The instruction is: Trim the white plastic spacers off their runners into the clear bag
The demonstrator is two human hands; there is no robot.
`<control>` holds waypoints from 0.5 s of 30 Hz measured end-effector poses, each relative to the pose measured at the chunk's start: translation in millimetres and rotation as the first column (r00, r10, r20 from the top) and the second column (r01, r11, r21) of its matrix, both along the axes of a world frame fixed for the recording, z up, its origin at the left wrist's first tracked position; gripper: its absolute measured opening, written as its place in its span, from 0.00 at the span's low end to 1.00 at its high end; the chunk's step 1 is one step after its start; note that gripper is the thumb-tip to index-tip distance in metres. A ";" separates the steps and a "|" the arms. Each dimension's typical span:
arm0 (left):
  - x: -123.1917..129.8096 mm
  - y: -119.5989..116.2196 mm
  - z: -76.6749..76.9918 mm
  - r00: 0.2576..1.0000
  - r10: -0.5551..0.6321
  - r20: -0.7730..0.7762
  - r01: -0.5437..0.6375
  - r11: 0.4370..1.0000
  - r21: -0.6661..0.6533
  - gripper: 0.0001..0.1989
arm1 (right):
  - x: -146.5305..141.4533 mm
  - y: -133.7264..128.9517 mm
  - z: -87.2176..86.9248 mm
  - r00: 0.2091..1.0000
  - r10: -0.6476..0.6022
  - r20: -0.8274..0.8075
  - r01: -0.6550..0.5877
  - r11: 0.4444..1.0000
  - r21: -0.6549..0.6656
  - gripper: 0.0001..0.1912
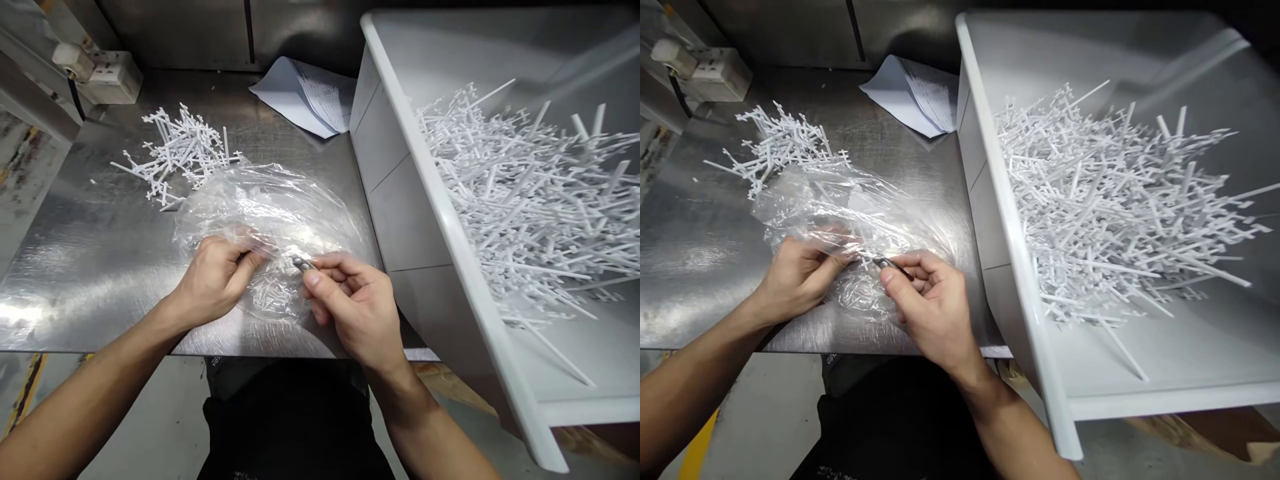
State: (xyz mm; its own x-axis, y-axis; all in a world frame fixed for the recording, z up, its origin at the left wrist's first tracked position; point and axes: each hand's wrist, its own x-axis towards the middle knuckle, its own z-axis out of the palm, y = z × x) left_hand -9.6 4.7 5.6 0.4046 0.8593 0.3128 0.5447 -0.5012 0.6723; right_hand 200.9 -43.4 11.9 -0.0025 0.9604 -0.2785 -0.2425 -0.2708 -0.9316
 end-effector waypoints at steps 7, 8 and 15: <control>-3.0 -0.3 1.8 0.978 -0.080 0.193 0.090 0.995 -0.045 0.07 | -3.2 1.6 2.7 0.994 -0.033 0.105 0.029 0.999 0.036 0.11; -3.1 -0.5 1.8 0.976 -0.082 0.200 0.092 0.995 -0.039 0.07 | -3.4 1.5 2.9 0.993 -0.029 0.118 0.024 0.999 0.045 0.10; -4.0 -2.1 -0.5 0.978 -0.053 0.203 0.058 0.998 -0.017 0.06 | -2.2 -0.7 2.1 0.978 -0.056 0.200 0.034 0.993 0.111 0.08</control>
